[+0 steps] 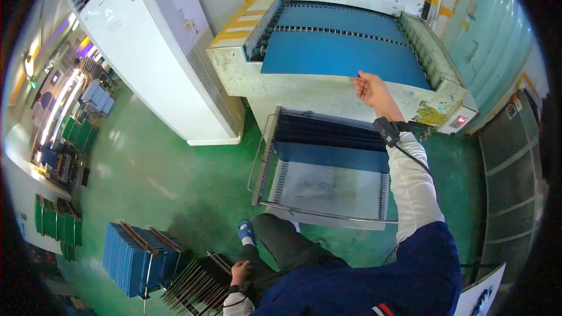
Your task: The recorder picks up blue rectangular plates from a stack and inserts them into individual slots in a metal rack.
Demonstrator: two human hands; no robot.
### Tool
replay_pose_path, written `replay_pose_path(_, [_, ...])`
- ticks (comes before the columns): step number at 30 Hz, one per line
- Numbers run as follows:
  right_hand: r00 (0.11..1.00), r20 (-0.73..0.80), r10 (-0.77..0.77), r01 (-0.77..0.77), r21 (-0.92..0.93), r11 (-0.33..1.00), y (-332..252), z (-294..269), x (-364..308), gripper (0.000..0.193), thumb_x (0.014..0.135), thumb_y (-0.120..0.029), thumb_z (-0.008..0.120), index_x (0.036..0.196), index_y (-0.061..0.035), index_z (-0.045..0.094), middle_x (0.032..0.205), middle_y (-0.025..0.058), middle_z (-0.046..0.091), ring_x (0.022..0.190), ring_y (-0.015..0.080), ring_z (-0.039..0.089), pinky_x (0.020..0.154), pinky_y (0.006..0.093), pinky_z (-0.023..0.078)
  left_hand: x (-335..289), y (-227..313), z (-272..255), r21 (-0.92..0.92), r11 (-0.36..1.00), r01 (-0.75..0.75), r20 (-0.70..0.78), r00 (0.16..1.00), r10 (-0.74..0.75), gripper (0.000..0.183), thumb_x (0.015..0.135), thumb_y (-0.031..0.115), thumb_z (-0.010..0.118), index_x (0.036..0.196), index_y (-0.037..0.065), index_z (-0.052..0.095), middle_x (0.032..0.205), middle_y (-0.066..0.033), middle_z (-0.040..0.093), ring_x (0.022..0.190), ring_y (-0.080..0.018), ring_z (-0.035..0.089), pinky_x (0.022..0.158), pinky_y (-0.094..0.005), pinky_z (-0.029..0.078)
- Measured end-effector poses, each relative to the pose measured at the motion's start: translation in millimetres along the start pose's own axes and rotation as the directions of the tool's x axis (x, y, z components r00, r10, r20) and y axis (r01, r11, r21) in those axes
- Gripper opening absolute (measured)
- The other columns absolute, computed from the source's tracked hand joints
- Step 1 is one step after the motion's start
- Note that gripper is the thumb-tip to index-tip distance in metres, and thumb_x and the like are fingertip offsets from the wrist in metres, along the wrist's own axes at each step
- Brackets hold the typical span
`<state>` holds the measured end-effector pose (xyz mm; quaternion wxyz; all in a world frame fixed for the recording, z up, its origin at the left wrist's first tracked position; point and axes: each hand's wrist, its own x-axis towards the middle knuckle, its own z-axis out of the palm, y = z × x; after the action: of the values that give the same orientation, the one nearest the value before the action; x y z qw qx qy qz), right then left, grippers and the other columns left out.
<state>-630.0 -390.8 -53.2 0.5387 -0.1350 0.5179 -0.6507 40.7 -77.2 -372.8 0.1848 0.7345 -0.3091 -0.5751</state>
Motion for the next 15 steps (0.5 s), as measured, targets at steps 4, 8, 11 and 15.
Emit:
replay_pose_path(4, [1.0,-0.013,0.005,-0.005,-0.002,1.0,1.9,4.7,1.9,0.029,0.08,-0.03,0.067,0.087,-0.0036,0.058,0.078,0.0042,0.059,0.065,0.0146,0.053,0.056,0.0265,0.045,5.7,-6.4,-2.0,-0.041,0.999,0.009,0.009,1.0,-0.009,0.03,0.082,0.021,0.067,0.096,-0.006,0.063,0.074,-0.0091,0.065,0.061,-0.0157,0.062,0.051,-0.0257,0.049])
replay_pose_path(8, [0.999,0.002,0.037,-0.037,-0.006,0.999,1.3,12.8,6.0,0.034,0.088,-0.034,0.055,0.092,-0.0004,0.059,0.077,0.0059,0.061,0.059,0.0149,0.054,0.052,0.0267,0.047,6.6,-7.0,0.8,-0.054,0.999,0.006,0.01,1.0,-0.005,0.031,0.082,0.021,0.067,0.096,-0.006,0.063,0.074,-0.0092,0.065,0.059,-0.0152,0.061,0.051,-0.0266,0.049])
replay_pose_path(11, [0.999,0.04,0.03,-0.032,0.042,0.999,2.2,21.6,5.5,0.036,0.091,-0.034,0.05,0.096,0.0001,0.059,0.083,0.007,0.064,0.065,0.0157,0.057,0.055,0.027,0.048,7.0,-10.2,-0.7,-0.076,0.997,0.016,0.002,1.0,-0.015,0.03,0.082,0.021,0.067,0.096,-0.005,0.063,0.074,-0.009,0.065,0.057,-0.0148,0.06,0.051,-0.0267,0.048])
replay_pose_path(15, [0.991,0.13,0.013,-0.029,0.123,0.992,-3.9,28.1,-2.9,0.035,0.094,-0.031,0.045,0.1,0.0002,0.058,0.09,0.0088,0.066,0.072,0.0171,0.061,0.059,0.0278,0.049,6.9,-11.3,-1.2,-0.086,0.996,0.031,-0.009,0.999,-0.032,0.028,0.081,0.02,0.066,0.095,-0.005,0.064,0.073,-0.0088,0.065,0.057,-0.0142,0.059,0.051,-0.0262,0.047])
